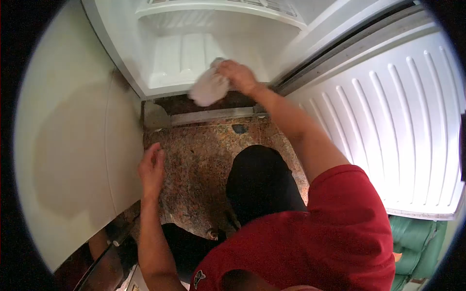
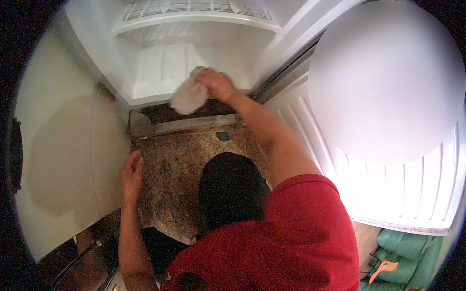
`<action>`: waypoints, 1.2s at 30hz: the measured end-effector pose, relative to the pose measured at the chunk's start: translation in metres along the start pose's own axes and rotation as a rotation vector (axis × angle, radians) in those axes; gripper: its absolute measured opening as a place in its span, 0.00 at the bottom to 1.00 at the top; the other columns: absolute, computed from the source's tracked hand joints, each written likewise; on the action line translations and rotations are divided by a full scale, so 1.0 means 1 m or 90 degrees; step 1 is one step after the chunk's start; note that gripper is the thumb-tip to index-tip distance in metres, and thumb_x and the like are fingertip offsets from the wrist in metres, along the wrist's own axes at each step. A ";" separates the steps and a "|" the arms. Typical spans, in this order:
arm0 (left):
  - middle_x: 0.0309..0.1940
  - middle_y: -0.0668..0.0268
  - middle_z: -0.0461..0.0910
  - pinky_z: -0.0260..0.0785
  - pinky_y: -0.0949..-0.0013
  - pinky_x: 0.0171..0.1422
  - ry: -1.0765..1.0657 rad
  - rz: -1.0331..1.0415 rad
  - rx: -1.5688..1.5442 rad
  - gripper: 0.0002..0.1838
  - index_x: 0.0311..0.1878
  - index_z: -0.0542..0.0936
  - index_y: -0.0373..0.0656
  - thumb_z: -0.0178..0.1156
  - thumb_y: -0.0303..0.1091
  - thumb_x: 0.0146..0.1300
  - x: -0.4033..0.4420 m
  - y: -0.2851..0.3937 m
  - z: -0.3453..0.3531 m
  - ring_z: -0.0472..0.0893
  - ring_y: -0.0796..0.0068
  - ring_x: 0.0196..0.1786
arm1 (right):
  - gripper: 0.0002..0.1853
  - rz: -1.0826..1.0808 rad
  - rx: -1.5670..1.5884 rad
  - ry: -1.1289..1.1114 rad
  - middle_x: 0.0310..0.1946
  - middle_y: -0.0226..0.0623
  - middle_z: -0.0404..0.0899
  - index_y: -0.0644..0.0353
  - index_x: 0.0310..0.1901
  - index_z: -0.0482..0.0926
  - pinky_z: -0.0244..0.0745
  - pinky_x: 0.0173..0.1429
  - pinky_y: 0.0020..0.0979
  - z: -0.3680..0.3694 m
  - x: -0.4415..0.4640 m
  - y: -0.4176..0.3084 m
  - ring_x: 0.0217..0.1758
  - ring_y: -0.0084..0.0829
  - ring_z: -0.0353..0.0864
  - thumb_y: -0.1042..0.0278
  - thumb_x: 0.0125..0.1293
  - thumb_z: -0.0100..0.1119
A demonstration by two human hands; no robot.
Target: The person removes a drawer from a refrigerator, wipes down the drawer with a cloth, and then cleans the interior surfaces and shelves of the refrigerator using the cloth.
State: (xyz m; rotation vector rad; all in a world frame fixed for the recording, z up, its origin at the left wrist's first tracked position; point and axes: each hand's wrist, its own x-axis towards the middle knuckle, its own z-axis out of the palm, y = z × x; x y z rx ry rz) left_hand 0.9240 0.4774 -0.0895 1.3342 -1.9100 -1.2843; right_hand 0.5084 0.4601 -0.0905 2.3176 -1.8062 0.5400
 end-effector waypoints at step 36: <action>0.45 0.60 0.81 0.69 0.69 0.52 -0.067 0.005 0.061 0.17 0.53 0.77 0.39 0.56 0.37 0.65 -0.012 0.022 -0.007 0.78 0.73 0.46 | 0.28 0.613 -0.116 -0.021 0.52 0.51 0.67 0.57 0.54 0.72 0.66 0.59 0.47 -0.022 -0.054 -0.017 0.56 0.48 0.68 0.64 0.49 0.67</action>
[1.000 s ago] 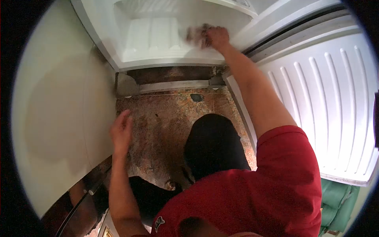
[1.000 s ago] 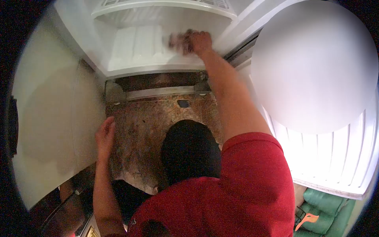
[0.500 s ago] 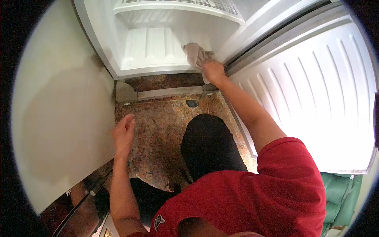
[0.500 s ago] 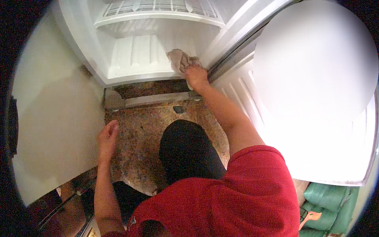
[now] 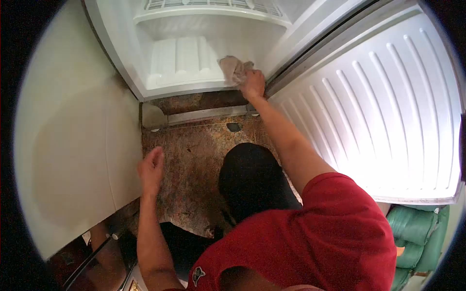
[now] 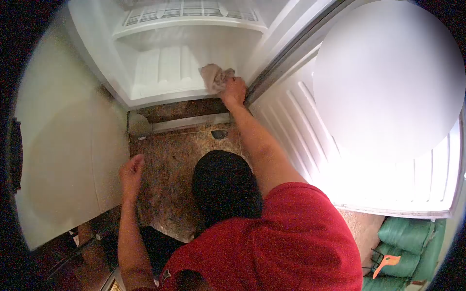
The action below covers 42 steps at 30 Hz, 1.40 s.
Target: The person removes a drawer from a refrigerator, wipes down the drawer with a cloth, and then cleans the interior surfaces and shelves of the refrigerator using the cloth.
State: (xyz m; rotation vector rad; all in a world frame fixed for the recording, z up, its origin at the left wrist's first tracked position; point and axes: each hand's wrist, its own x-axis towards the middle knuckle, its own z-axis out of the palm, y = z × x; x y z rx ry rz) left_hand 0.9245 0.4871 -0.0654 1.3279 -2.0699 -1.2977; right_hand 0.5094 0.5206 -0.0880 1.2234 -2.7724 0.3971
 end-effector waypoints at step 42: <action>0.43 0.60 0.79 0.74 0.63 0.45 -0.020 0.055 -0.293 0.17 0.52 0.75 0.40 0.56 0.36 0.63 0.034 -0.018 0.040 0.80 0.64 0.39 | 0.18 -0.511 0.153 -0.522 0.29 0.47 0.80 0.60 0.40 0.78 0.74 0.38 0.42 -0.131 -0.084 -0.171 0.34 0.45 0.80 0.55 0.54 0.58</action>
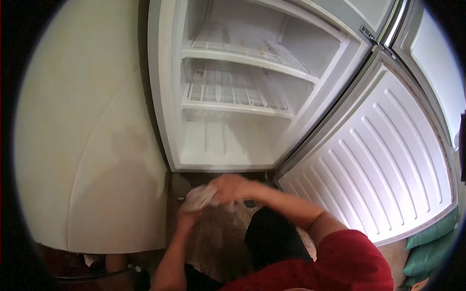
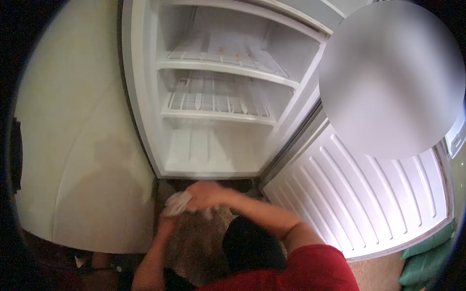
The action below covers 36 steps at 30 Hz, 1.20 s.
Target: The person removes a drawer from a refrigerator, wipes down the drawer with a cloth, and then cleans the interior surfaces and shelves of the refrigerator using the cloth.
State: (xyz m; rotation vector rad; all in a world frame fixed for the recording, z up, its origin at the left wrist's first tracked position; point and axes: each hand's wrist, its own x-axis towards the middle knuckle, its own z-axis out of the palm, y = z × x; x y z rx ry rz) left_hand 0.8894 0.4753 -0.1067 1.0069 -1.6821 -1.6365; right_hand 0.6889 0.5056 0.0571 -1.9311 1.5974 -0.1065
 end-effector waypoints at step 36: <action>0.44 0.62 0.76 0.75 0.59 0.49 0.337 -0.349 -0.811 0.17 0.50 0.73 0.47 0.58 0.43 0.60 -0.039 0.085 0.019 0.77 0.61 0.47 | 0.21 0.010 0.234 0.201 0.35 0.49 0.70 0.64 0.40 0.69 0.73 0.39 0.47 0.080 -0.011 -0.077 0.38 0.49 0.76 0.63 0.49 0.65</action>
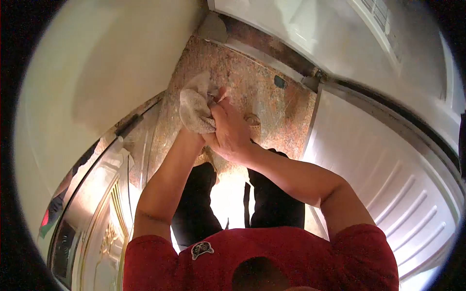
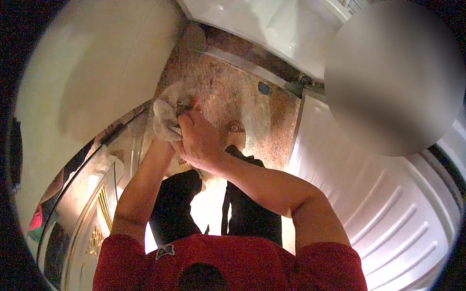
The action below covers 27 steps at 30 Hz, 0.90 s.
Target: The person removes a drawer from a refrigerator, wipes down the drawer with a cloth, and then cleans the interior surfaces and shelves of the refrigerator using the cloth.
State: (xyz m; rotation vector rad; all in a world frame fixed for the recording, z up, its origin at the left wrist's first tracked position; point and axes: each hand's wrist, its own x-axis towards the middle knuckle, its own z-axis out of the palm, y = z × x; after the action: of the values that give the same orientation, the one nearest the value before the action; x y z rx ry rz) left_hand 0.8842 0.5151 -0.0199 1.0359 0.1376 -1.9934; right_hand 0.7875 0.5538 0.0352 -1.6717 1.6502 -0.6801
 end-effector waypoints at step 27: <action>0.50 0.60 0.76 0.69 0.61 0.60 0.160 -0.106 -0.016 0.18 0.56 0.71 0.41 0.45 0.40 0.68 -0.335 -0.044 0.013 0.76 0.63 0.53 | 0.24 0.358 0.373 0.073 0.43 0.44 0.75 0.65 0.56 0.67 0.70 0.51 0.34 -0.065 -0.239 -0.180 0.46 0.31 0.74 0.56 0.66 0.54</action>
State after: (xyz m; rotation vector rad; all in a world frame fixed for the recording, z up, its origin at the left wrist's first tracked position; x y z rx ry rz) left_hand 0.9387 0.7525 0.2152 1.2913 0.3941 -1.9949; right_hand 0.8382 0.7772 0.2384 -0.7258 1.6746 -0.8662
